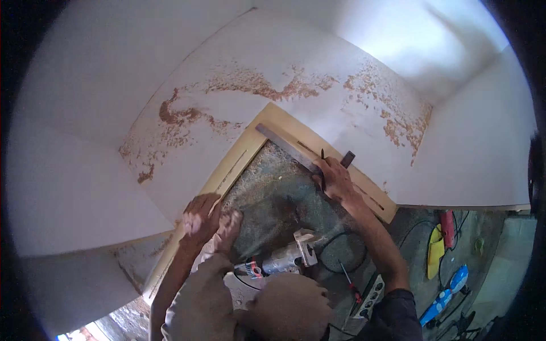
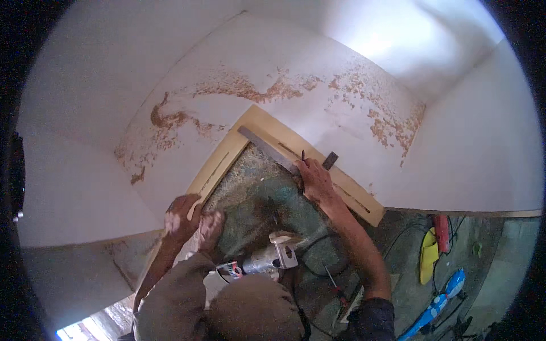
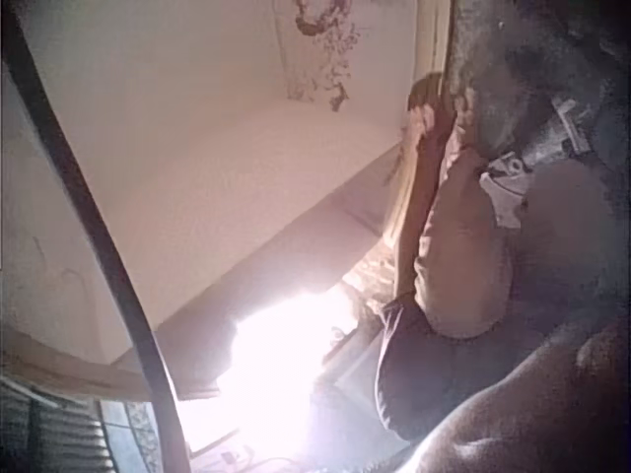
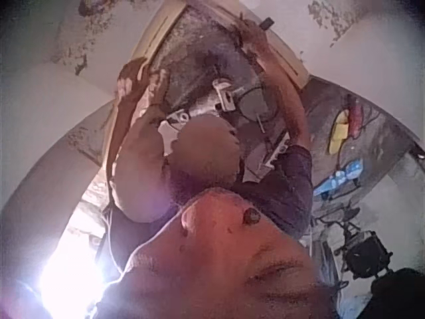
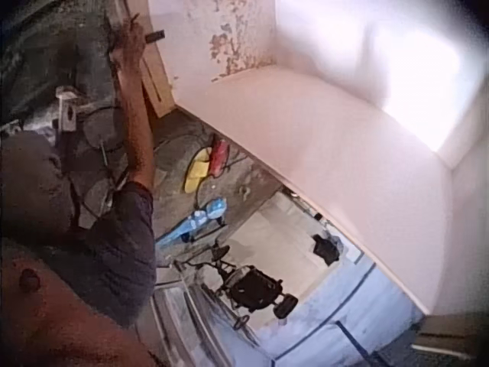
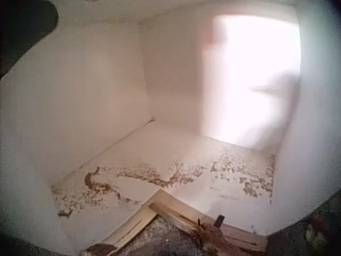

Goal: The person uses a square ruler and a pencil to mark lines on wooden pieces of a furniture frame. They position the ruler against the wood and draw several markings by hand.

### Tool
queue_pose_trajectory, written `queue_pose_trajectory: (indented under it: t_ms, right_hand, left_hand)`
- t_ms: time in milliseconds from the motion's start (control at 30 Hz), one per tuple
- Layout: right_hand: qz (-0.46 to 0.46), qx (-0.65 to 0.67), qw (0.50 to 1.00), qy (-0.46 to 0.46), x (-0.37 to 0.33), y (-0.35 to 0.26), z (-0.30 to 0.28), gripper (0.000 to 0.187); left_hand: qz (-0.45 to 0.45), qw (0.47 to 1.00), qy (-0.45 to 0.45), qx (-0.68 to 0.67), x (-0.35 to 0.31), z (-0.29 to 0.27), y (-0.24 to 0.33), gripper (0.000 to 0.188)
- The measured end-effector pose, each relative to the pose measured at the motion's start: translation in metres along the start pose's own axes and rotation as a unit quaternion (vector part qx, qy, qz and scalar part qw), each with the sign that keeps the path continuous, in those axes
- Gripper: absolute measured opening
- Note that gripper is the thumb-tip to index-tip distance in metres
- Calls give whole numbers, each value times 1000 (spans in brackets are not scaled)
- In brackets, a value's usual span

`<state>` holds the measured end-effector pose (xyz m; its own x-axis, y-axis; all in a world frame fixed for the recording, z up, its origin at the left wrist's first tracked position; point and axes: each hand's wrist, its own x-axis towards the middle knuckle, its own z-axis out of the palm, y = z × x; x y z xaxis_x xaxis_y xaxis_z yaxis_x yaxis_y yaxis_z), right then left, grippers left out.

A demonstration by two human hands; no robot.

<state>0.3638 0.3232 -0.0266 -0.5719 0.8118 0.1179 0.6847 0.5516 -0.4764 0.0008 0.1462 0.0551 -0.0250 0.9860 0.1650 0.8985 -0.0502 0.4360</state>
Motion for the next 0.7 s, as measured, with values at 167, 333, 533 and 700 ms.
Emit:
queue_pose_trajectory:
  t_ms: [167, 333, 533, 700]
  right_hand:
    - [8, -42, 999, -3, 7, -1, 6, 42]
    - [45, -43, 995, -75, 6, -7, -8, 45]
    - [89, -57, 986, -126, 7, -6, -18, 50]
    - [93, -55, 986, -127, 14, -3, -22, 53]
  left_hand:
    - [129, 991, 7, -16, 86, 55, -22, 32]
    - [202, 978, -61, -8, 143, 103, -21, 52]
    - [208, 965, -154, -37, 173, 137, -31, 70]
    - [182, 967, -170, -57, 181, 145, -30, 67]
